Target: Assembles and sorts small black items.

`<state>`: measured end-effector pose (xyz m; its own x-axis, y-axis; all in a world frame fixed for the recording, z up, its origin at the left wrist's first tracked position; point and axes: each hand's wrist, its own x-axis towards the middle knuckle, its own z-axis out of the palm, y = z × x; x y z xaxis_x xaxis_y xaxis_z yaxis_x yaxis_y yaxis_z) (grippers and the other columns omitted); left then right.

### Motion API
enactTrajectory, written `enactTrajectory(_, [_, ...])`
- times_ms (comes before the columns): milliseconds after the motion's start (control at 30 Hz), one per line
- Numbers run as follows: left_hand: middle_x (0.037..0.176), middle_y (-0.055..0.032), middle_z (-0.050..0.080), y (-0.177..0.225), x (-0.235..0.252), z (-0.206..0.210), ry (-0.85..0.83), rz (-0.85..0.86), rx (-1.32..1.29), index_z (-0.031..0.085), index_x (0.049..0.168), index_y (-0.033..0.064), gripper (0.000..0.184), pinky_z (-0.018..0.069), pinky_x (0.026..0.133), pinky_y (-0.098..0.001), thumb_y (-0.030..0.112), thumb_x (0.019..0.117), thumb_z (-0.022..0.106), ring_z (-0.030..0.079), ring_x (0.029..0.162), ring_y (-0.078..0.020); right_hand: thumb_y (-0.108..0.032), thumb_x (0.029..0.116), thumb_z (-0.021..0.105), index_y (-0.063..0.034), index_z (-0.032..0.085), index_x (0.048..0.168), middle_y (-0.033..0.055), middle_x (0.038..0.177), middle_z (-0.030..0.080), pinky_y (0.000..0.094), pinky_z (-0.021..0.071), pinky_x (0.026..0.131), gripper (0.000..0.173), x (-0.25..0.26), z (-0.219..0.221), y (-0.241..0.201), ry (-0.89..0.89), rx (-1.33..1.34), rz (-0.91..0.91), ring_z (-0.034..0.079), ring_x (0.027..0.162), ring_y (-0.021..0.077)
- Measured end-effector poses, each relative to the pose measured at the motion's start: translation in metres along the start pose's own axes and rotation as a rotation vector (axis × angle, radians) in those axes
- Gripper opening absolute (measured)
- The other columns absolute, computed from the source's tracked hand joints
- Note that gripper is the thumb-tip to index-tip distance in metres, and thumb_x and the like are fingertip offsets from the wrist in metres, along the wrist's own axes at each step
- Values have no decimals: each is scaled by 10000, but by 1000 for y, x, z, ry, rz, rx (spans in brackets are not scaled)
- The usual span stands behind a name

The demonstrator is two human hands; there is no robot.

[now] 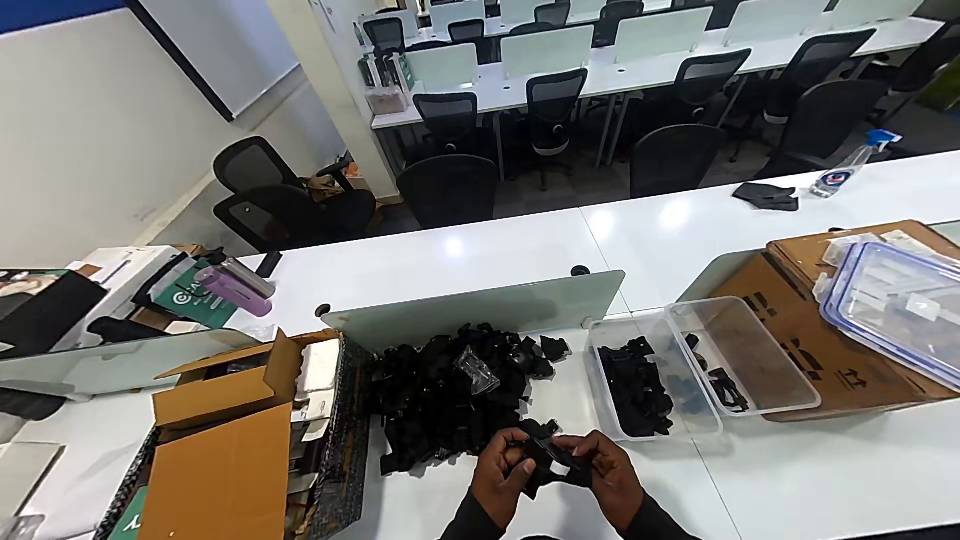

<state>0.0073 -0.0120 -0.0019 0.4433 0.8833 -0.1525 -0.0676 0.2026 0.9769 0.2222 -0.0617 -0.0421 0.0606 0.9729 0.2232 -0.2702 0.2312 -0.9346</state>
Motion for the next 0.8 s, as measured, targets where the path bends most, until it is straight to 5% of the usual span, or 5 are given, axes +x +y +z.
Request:
enactTrajectory(333, [935,-103,770,-2,-1,0,38,0,18,588,1257,-93,363,636,795,-353,-75,900,646,752,827,-173,-48,941,677,-74,656,1026,189,1238,715,423,594,955,92,-6,3,4,18,30,-12,706,1140,298])
enactTrajectory(500, [893,-72,741,-7,-1,0,120,18,95,687,1041,-32,180,622,722,-295,37,879,727,713,748,-121,-6,946,643,-88,676,1028,172,1259,709,411,593,960,121,-7,1,5,30,-38,-59,700,1150,281])
enactTrajectory(667, [741,-29,709,-3,-2,-2,174,-15,172,676,1009,-6,166,577,617,-253,57,872,746,656,611,-82,53,939,573,-106,691,1039,162,1241,718,429,585,987,222,-4,-7,2,62,-149,-144,695,1163,295])
enactTrajectory(800, [795,-63,752,0,-3,-2,160,-37,198,700,1030,-21,173,623,673,-285,42,876,744,718,669,-118,84,931,551,-102,694,1047,163,1256,711,422,584,989,261,-4,-8,1,29,-156,-154,690,1175,289])
